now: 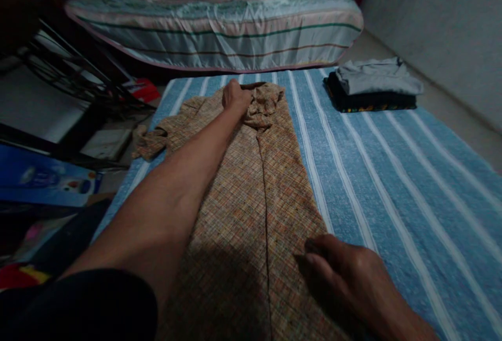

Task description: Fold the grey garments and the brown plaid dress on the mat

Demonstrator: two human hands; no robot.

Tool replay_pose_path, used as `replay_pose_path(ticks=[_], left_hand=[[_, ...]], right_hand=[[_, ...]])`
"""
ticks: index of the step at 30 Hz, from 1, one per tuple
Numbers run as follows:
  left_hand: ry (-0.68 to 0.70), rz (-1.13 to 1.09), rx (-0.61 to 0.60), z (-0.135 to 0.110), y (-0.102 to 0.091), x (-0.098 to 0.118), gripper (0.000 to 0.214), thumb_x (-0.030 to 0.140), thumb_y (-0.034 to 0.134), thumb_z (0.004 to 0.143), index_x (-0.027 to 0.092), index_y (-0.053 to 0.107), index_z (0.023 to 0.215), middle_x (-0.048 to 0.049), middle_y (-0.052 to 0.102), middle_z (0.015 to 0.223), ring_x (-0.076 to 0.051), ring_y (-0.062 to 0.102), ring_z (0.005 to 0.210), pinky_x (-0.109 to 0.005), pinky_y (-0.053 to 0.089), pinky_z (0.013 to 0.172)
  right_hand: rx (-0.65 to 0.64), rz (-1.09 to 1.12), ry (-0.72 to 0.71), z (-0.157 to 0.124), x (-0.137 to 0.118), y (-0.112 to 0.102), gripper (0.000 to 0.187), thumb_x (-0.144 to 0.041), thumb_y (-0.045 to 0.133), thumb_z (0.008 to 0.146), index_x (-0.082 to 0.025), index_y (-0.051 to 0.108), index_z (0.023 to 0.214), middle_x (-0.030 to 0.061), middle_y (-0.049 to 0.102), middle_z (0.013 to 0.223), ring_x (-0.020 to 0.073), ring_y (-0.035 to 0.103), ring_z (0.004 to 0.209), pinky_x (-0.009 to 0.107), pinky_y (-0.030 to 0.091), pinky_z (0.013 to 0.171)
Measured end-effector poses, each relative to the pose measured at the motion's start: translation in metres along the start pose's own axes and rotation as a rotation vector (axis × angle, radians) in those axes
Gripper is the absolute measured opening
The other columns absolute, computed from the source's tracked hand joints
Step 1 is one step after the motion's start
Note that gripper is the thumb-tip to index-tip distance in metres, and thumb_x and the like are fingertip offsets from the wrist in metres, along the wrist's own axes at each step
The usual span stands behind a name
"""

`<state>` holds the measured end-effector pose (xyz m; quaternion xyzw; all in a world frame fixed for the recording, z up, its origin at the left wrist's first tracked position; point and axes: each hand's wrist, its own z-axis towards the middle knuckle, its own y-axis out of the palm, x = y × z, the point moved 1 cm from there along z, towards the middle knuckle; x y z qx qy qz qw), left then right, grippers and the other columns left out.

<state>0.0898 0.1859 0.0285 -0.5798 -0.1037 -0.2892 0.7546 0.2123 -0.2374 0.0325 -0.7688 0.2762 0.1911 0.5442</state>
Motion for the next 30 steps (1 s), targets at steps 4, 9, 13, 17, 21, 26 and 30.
replay_pose_path(ticks=[4,9,13,17,21,26,30], left_hand=[[0.147,0.102,-0.018,-0.064,-0.030,0.008,0.018,0.016,0.050,0.084,0.010,0.063,0.094,-0.0113,0.066,0.101,-0.022,0.059,0.098,-0.035,0.044,0.086],[0.558,0.079,-0.238,-0.196,-0.057,0.005,0.016,0.018,0.049,0.084,0.017,0.064,0.090,-0.0075,0.066,0.106,-0.022,0.061,0.105,-0.038,0.049,0.095],[0.691,0.065,-0.274,-0.284,-0.077,-0.002,0.022,0.021,0.042,0.091,0.017,0.063,0.097,-0.0107,0.064,0.117,-0.023,0.057,0.116,-0.042,0.046,0.104],[0.633,0.132,-0.356,-0.329,-0.090,0.002,0.029,0.021,0.040,0.092,0.018,0.060,0.113,-0.0107,0.059,0.131,-0.022,0.048,0.129,-0.041,0.042,0.109],[0.570,0.249,-0.470,-0.349,-0.092,0.008,0.037,0.022,0.040,0.092,0.019,0.055,0.126,-0.0091,0.050,0.143,-0.022,0.039,0.137,-0.043,0.035,0.114],[0.546,0.315,-0.481,-0.361,-0.089,0.010,0.044,0.031,0.042,0.095,0.018,0.047,0.137,-0.0104,0.043,0.149,-0.023,0.032,0.141,-0.045,0.027,0.116],[0.535,0.344,-0.533,-0.368,-0.089,0.013,0.050,0.040,0.040,0.097,0.018,0.042,0.142,-0.0112,0.036,0.152,-0.024,0.027,0.143,-0.047,0.023,0.116]], right_hand=[[0.201,-0.351,0.179,0.010,0.020,0.001,0.035,-0.051,0.044,0.091,-0.023,0.063,0.101,0.0055,0.071,0.073,0.0234,0.067,0.065,0.026,0.032,0.052],[0.116,-0.398,0.207,0.018,0.017,-0.003,0.034,-0.050,0.044,0.093,-0.024,0.064,0.099,0.0064,0.073,0.081,0.0245,0.069,0.076,0.027,0.030,0.054],[0.097,-0.397,0.207,0.020,0.011,-0.002,0.032,-0.046,0.045,0.092,-0.023,0.065,0.100,0.0078,0.073,0.087,0.0247,0.068,0.082,0.027,0.029,0.055],[0.113,-0.347,0.216,0.025,0.017,0.000,0.028,-0.040,0.045,0.092,-0.023,0.068,0.094,0.0082,0.072,0.086,0.0230,0.066,0.080,0.027,0.029,0.055],[0.158,-0.122,0.163,0.030,0.032,0.000,0.024,-0.033,0.050,0.088,-0.020,0.069,0.083,0.0062,0.070,0.077,0.0192,0.063,0.074,0.026,0.033,0.058],[0.196,0.030,0.136,0.035,0.047,0.001,0.024,-0.031,0.051,0.086,-0.018,0.068,0.076,0.0032,0.067,0.070,0.0150,0.060,0.066,0.024,0.036,0.057],[0.194,0.065,0.143,0.037,0.052,0.002,0.026,-0.032,0.051,0.086,-0.017,0.067,0.073,0.0014,0.063,0.061,0.0133,0.056,0.057,0.023,0.035,0.053]])
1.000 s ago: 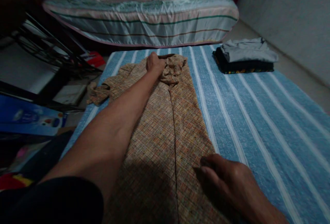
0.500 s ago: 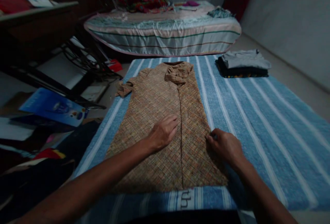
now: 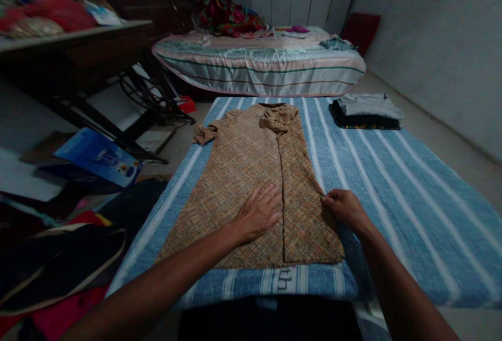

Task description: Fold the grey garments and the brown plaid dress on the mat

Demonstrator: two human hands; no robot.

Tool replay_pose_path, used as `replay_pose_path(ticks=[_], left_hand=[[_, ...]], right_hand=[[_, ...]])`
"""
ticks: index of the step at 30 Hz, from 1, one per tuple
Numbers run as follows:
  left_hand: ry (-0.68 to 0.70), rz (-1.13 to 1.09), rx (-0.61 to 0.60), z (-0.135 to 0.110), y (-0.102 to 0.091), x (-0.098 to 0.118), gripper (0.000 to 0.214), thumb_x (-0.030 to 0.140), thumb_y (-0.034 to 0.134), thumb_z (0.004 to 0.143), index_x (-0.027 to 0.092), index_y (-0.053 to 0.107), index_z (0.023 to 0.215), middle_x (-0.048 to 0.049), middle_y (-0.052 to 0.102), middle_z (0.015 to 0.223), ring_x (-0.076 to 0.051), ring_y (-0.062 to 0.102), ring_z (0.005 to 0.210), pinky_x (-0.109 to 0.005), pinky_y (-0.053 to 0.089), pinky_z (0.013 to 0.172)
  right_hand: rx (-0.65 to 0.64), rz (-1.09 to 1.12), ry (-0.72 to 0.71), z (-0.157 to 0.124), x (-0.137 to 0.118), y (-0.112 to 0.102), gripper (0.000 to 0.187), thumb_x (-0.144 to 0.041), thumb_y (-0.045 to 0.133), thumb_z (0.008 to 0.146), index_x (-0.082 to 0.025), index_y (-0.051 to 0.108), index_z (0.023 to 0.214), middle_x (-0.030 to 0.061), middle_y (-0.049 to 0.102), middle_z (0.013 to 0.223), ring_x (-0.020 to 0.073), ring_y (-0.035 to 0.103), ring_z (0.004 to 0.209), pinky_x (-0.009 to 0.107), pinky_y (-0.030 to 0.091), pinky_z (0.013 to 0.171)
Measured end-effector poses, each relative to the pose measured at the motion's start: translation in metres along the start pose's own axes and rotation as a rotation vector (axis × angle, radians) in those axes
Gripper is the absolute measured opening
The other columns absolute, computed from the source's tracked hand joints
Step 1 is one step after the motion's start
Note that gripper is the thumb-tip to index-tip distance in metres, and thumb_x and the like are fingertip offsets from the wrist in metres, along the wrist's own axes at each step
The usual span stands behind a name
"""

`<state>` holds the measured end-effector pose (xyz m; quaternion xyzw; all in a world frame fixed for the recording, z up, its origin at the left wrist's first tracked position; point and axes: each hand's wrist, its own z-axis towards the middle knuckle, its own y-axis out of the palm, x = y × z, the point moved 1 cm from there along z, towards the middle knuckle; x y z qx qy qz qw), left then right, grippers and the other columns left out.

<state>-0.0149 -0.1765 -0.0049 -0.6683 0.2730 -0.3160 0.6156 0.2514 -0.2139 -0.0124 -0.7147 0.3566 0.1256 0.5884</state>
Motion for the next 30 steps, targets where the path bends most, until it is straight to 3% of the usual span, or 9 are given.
replay_pose_path(ticks=[5,11,16,30], left_hand=[[0.012,-0.001,-0.053,-0.003,-0.001,0.009,0.053,0.045,0.039,0.098,0.016,0.041,0.142,-0.0125,0.034,0.153,-0.025,0.024,0.144,-0.048,0.020,0.116],[-0.002,-0.004,-0.096,-0.005,-0.004,0.013,0.057,0.046,0.039,0.097,0.014,0.037,0.145,-0.0135,0.029,0.155,-0.026,0.020,0.145,-0.049,0.018,0.116],[-0.008,0.005,-0.074,-0.008,0.000,0.016,0.058,0.047,0.040,0.096,0.016,0.035,0.146,-0.0127,0.029,0.155,-0.025,0.019,0.145,-0.049,0.018,0.116],[-0.036,-0.028,-0.080,-0.012,0.003,0.020,0.062,0.049,0.039,0.095,0.015,0.033,0.147,-0.0127,0.025,0.157,-0.025,0.017,0.146,-0.050,0.017,0.116]], right_hand=[[0.015,-0.008,0.003,0.001,0.003,0.001,0.027,-0.033,0.050,0.087,-0.015,0.067,0.075,0.0015,0.063,0.062,0.0126,0.056,0.056,0.023,0.035,0.053],[0.045,-0.105,-0.002,-0.006,-0.004,-0.004,0.027,-0.034,0.051,0.087,-0.017,0.071,0.083,0.0050,0.069,0.075,0.0155,0.060,0.069,0.024,0.035,0.058],[0.057,-0.208,0.008,-0.015,-0.010,-0.005,0.031,-0.044,0.053,0.086,-0.019,0.072,0.087,0.0079,0.070,0.080,0.0190,0.062,0.075,0.026,0.033,0.059],[0.016,-0.224,0.032,-0.014,-0.008,-0.005,0.025,-0.034,0.052,0.088,-0.018,0.072,0.084,0.0067,0.070,0.080,0.0164,0.062,0.074,0.024,0.034,0.060]])
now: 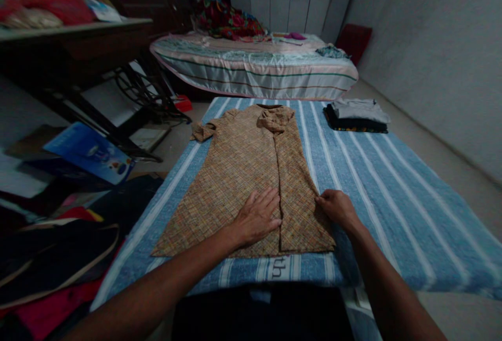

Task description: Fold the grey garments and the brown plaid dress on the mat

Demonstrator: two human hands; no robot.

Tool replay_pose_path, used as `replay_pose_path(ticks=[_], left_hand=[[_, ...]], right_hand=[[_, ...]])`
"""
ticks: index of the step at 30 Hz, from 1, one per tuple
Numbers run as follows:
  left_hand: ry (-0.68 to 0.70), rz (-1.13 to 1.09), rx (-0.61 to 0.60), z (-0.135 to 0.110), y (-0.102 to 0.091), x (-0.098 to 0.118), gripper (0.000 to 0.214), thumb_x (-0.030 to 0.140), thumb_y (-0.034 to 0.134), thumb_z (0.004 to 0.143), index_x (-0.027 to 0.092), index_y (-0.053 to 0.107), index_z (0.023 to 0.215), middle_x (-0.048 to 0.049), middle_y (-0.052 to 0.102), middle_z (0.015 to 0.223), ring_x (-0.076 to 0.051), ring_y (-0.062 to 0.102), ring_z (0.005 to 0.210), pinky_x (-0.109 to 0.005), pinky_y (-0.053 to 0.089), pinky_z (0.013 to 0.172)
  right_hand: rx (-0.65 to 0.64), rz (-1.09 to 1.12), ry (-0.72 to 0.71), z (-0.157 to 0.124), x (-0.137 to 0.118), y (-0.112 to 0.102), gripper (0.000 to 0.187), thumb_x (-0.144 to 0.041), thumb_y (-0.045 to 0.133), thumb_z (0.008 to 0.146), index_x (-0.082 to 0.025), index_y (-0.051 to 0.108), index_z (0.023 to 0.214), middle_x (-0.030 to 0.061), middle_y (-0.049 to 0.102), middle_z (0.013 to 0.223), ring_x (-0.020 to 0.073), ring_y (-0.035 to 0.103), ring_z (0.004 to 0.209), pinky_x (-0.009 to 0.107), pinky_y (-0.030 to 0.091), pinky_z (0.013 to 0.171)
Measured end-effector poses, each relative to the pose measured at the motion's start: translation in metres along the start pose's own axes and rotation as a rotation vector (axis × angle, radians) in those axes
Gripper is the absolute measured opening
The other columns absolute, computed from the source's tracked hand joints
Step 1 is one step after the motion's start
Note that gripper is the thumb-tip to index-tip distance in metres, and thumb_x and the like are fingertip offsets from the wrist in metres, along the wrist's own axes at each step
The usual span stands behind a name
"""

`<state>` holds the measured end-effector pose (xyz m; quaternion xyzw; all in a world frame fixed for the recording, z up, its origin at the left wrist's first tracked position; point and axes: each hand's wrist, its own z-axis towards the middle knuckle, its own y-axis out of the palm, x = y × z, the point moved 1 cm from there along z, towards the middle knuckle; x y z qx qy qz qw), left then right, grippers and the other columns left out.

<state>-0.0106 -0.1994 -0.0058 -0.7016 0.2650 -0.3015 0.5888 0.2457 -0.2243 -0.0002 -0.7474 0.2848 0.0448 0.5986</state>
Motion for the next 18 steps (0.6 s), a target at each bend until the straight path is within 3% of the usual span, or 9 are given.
replay_pose_path(ticks=[6,11,15,18], left_hand=[[0.009,-0.002,0.030,-0.002,0.000,0.001,0.058,0.047,0.039,0.095,0.018,0.036,0.146,-0.0121,0.029,0.155,-0.025,0.020,0.145,-0.050,0.018,0.115],[-0.002,0.003,0.029,-0.001,-0.001,0.002,0.060,0.047,0.041,0.095,0.014,0.037,0.145,-0.0137,0.030,0.155,-0.026,0.022,0.145,-0.051,0.019,0.115],[-0.005,0.007,0.035,0.000,0.001,0.001,0.060,0.046,0.040,0.095,0.014,0.036,0.145,-0.0132,0.029,0.155,-0.026,0.022,0.145,-0.051,0.019,0.115],[-0.003,0.015,0.053,-0.001,0.003,0.000,0.060,0.046,0.040,0.095,0.014,0.037,0.145,-0.0128,0.029,0.155,-0.025,0.022,0.145,-0.050,0.018,0.115]], right_hand=[[-0.032,-0.008,0.004,-0.007,-0.001,-0.002,0.033,-0.046,0.054,0.086,-0.018,0.070,0.081,0.0077,0.069,0.079,0.0183,0.062,0.074,0.025,0.033,0.058],[-0.180,0.066,-0.011,-0.022,0.007,-0.002,0.031,-0.044,0.062,0.081,-0.019,0.063,0.063,0.0015,0.061,0.058,0.0141,0.057,0.058,0.024,0.032,0.051],[-0.291,0.187,0.004,-0.036,0.014,0.001,0.031,-0.035,0.053,0.087,-0.019,0.055,0.060,-0.0024,0.054,0.047,0.0098,0.051,0.043,0.021,0.033,0.045],[-0.341,0.267,0.020,-0.048,0.018,0.001,0.035,-0.038,0.045,0.090,-0.020,0.050,0.061,-0.0030,0.053,0.046,0.0091,0.048,0.037,0.021,0.034,0.041]])
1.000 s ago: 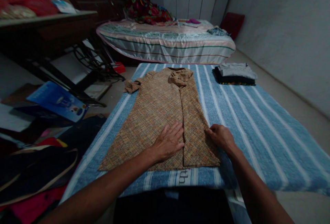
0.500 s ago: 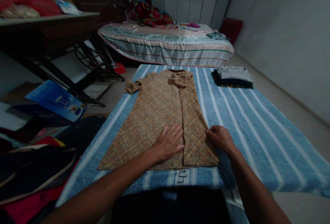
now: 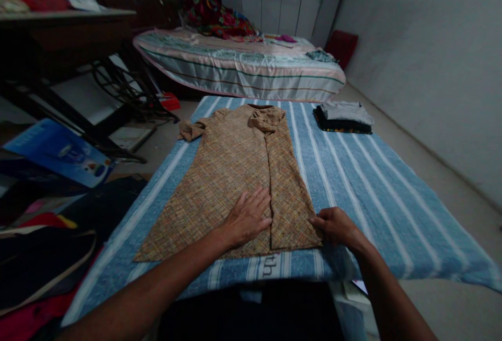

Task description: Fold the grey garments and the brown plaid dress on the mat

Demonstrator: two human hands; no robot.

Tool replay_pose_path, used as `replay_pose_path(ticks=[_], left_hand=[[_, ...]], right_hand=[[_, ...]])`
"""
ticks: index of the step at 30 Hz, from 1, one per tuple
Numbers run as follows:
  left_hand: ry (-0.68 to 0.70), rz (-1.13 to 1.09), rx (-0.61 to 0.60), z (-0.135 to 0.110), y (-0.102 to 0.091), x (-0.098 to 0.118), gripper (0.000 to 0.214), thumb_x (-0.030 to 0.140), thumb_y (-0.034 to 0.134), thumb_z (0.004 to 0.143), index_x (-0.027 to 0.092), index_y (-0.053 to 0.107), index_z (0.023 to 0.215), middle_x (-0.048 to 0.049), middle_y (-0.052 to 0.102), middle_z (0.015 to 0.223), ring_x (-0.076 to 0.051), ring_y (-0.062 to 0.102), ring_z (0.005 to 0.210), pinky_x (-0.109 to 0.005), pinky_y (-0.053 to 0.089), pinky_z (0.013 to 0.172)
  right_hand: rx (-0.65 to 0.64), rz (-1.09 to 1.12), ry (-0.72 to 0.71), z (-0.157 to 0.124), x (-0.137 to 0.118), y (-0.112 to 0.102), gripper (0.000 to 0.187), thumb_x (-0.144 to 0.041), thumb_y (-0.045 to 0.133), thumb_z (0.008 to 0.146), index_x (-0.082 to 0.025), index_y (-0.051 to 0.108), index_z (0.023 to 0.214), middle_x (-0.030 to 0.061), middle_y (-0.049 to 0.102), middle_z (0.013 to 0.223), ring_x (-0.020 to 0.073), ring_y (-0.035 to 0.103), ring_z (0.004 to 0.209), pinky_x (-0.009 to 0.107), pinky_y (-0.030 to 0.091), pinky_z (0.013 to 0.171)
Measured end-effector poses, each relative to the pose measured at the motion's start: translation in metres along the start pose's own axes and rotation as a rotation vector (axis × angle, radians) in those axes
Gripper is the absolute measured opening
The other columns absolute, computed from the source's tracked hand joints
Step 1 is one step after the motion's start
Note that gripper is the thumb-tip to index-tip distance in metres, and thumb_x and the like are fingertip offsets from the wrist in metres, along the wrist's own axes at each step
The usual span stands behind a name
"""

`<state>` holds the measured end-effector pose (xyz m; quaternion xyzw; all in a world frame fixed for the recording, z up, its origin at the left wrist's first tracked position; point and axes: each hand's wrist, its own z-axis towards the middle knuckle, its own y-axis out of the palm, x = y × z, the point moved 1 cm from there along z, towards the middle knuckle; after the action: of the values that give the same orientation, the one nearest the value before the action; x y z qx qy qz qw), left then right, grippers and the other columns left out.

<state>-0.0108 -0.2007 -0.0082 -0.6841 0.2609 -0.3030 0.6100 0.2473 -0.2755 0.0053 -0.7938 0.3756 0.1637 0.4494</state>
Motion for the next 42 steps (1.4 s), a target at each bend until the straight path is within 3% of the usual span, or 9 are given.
replay_pose_path(ticks=[3,7,12,20,26,30,37,42], left_hand=[[0.007,0.008,0.023,0.000,0.002,-0.001,0.059,0.045,0.040,0.095,0.015,0.038,0.145,-0.0126,0.031,0.155,-0.025,0.023,0.144,-0.049,0.018,0.116],[0.011,0.018,0.047,0.001,0.005,-0.002,0.058,0.045,0.041,0.094,0.016,0.039,0.144,-0.0128,0.032,0.154,-0.026,0.025,0.144,-0.048,0.018,0.115],[0.015,0.040,0.047,0.003,0.008,-0.003,0.058,0.045,0.040,0.095,0.015,0.038,0.145,-0.0128,0.031,0.155,-0.026,0.025,0.144,-0.048,0.018,0.115],[0.013,0.037,0.052,0.002,0.007,-0.003,0.059,0.046,0.041,0.095,0.013,0.038,0.145,-0.0129,0.032,0.154,-0.027,0.025,0.143,-0.048,0.019,0.115],[0.022,0.040,0.080,0.002,0.009,-0.003,0.058,0.045,0.041,0.095,0.013,0.040,0.144,-0.0131,0.033,0.154,-0.027,0.027,0.142,-0.049,0.020,0.114],[0.038,0.047,0.108,0.001,0.011,-0.003,0.057,0.045,0.041,0.095,0.013,0.041,0.143,-0.0127,0.034,0.153,-0.026,0.028,0.142,-0.048,0.019,0.115],[0.028,0.037,0.090,0.001,0.010,-0.002,0.057,0.044,0.042,0.095,0.011,0.042,0.142,-0.0136,0.033,0.153,-0.027,0.027,0.143,-0.050,0.019,0.114],[0.017,0.037,0.083,0.002,0.008,-0.001,0.058,0.044,0.042,0.095,0.014,0.039,0.144,-0.0123,0.033,0.154,-0.027,0.027,0.143,-0.049,0.020,0.114]], right_hand=[[-0.067,0.127,-0.016,-0.016,0.006,0.001,0.036,-0.047,0.045,0.088,-0.021,0.048,0.064,-0.0043,0.051,0.045,0.0090,0.045,0.036,0.020,0.033,0.038],[-0.168,0.341,-0.091,-0.037,0.017,0.003,0.029,-0.046,0.058,0.077,-0.018,0.052,0.074,-0.0071,0.050,0.048,0.0072,0.043,0.038,0.019,0.033,0.039],[-0.126,0.480,-0.091,-0.043,0.028,0.013,0.028,-0.043,0.064,0.067,-0.020,0.051,0.074,-0.0087,0.048,0.050,0.0071,0.043,0.041,0.019,0.035,0.039],[-0.039,0.406,-0.077,-0.043,0.031,0.018,0.033,-0.053,0.059,0.074,-0.020,0.055,0.075,-0.0047,0.053,0.051,0.0096,0.047,0.042,0.021,0.036,0.041],[0.096,0.292,-0.157,-0.049,0.029,0.022,0.032,-0.047,0.048,0.082,-0.018,0.059,0.075,-0.0032,0.051,0.054,0.0111,0.046,0.049,0.023,0.034,0.046],[0.160,0.235,-0.179,-0.050,0.032,0.022,0.025,-0.043,0.051,0.081,-0.019,0.058,0.082,-0.0053,0.048,0.054,0.0111,0.042,0.050,0.024,0.030,0.047],[0.100,0.391,-0.177,-0.048,0.035,0.026,0.017,-0.037,0.052,0.082,-0.020,0.055,0.082,-0.0062,0.047,0.058,0.0110,0.044,0.053,0.023,0.033,0.049],[0.157,0.341,-0.159,-0.046,0.036,0.028,0.017,-0.036,0.054,0.080,-0.020,0.056,0.081,-0.0064,0.047,0.056,0.0107,0.044,0.052,0.023,0.031,0.049]])
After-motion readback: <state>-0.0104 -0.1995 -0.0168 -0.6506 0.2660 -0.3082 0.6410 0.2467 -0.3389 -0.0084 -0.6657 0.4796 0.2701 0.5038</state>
